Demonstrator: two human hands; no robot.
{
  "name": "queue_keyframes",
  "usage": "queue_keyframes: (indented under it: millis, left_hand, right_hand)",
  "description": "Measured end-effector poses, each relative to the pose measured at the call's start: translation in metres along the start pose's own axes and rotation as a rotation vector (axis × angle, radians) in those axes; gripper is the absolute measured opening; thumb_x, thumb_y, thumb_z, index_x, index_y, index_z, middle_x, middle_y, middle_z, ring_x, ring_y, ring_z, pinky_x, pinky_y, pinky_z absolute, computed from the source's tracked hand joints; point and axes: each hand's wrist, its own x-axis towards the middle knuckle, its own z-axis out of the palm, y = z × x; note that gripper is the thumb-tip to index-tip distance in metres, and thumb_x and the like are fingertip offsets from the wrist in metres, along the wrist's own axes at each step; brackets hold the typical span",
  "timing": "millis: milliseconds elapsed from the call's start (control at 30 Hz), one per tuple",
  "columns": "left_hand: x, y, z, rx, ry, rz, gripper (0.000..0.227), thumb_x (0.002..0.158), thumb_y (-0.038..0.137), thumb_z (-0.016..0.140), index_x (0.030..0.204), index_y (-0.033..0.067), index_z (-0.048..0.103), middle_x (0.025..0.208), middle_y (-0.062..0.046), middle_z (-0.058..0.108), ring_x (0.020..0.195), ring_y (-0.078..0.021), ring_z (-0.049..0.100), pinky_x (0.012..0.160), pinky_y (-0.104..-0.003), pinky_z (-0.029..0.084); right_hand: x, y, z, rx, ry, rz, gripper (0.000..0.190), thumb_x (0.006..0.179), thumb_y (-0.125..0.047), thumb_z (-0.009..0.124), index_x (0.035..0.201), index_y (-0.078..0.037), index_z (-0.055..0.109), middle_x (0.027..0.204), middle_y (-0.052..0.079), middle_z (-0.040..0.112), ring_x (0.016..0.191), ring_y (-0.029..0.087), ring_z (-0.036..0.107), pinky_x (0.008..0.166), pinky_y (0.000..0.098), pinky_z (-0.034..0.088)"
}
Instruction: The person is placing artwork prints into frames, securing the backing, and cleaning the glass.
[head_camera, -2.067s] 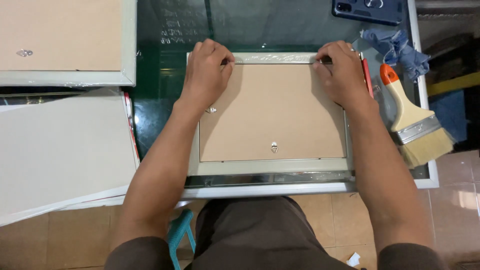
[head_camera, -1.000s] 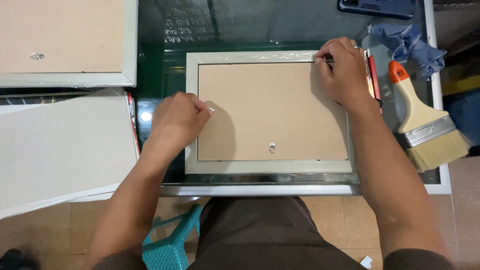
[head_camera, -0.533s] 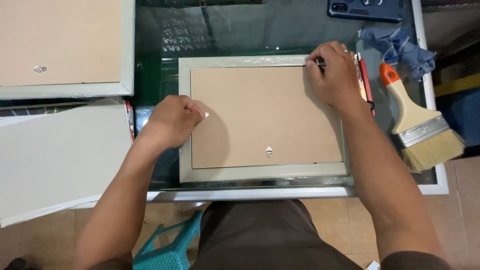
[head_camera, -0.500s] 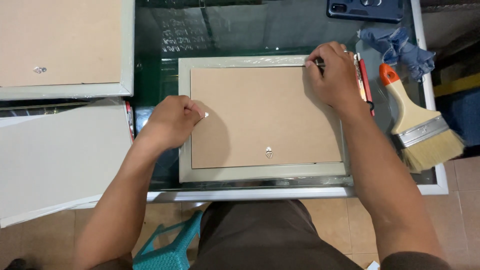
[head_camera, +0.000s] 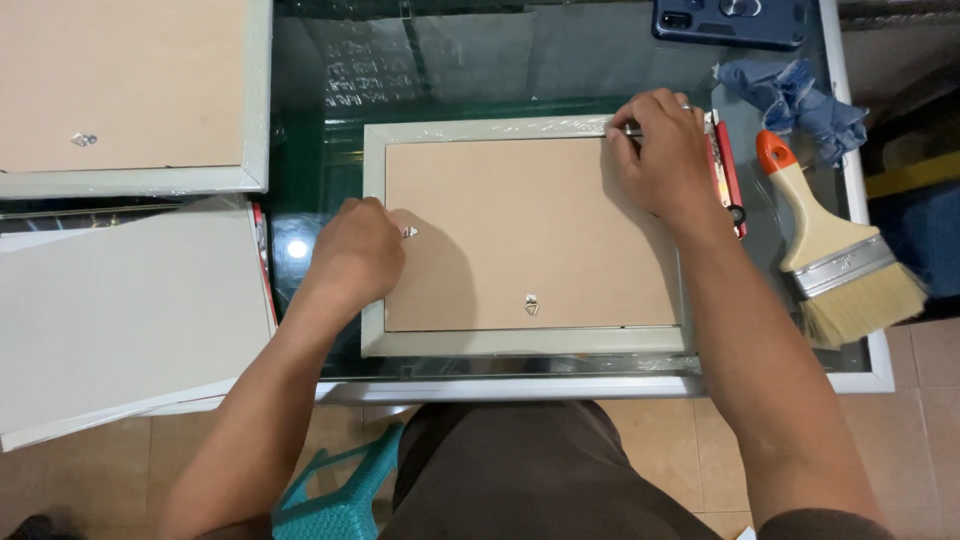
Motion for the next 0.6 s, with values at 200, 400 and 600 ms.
queue_keyframes:
  millis: [200, 400, 600]
  left_hand:
    - [-0.008, 0.006, -0.014, -0.145, 0.079, -0.054, 0.032, 0.101, 0.018, 0.039, 0.107, 0.018, 0.071, 0.124, -0.007, 0.063, 0.107, -0.0323, 0.065, 0.092, -0.047, 0.049]
    - [-0.015, 0.011, -0.003, -0.21, 0.109, 0.037, 0.023, 0.098, 0.02, 0.048, 0.108, 0.0165, 0.069, 0.109, -0.006, 0.07, 0.098, -0.0297, 0.068, 0.085, -0.044, 0.051]
    - [0.011, 0.0, 0.003, 0.241, 0.036, 0.037, 0.034, 0.103, 0.033, 0.056, 0.125, 0.0075, 0.063, 0.123, -0.018, 0.065, 0.106, -0.0429, 0.067, 0.082, -0.052, 0.056]
  right_hand:
    - [-0.001, -0.002, -0.002, 0.035, -0.008, 0.013, 0.003, 0.098, -0.009, 0.065, 0.101, -0.009, 0.065, 0.106, 0.01, 0.063, 0.099, 0.033, 0.054, 0.089, 0.0479, 0.036]
    - [-0.002, -0.001, -0.003, 0.032, -0.024, 0.007, 0.003, 0.099, -0.008, 0.065, 0.102, -0.009, 0.066, 0.106, 0.01, 0.063, 0.1, 0.033, 0.054, 0.088, 0.0475, 0.036]
    - [-0.001, -0.003, -0.003, 0.079, -0.011, 0.014, 0.002, 0.1, -0.007, 0.064, 0.1, -0.008, 0.066, 0.107, 0.009, 0.064, 0.1, 0.032, 0.055, 0.091, 0.047, 0.036]
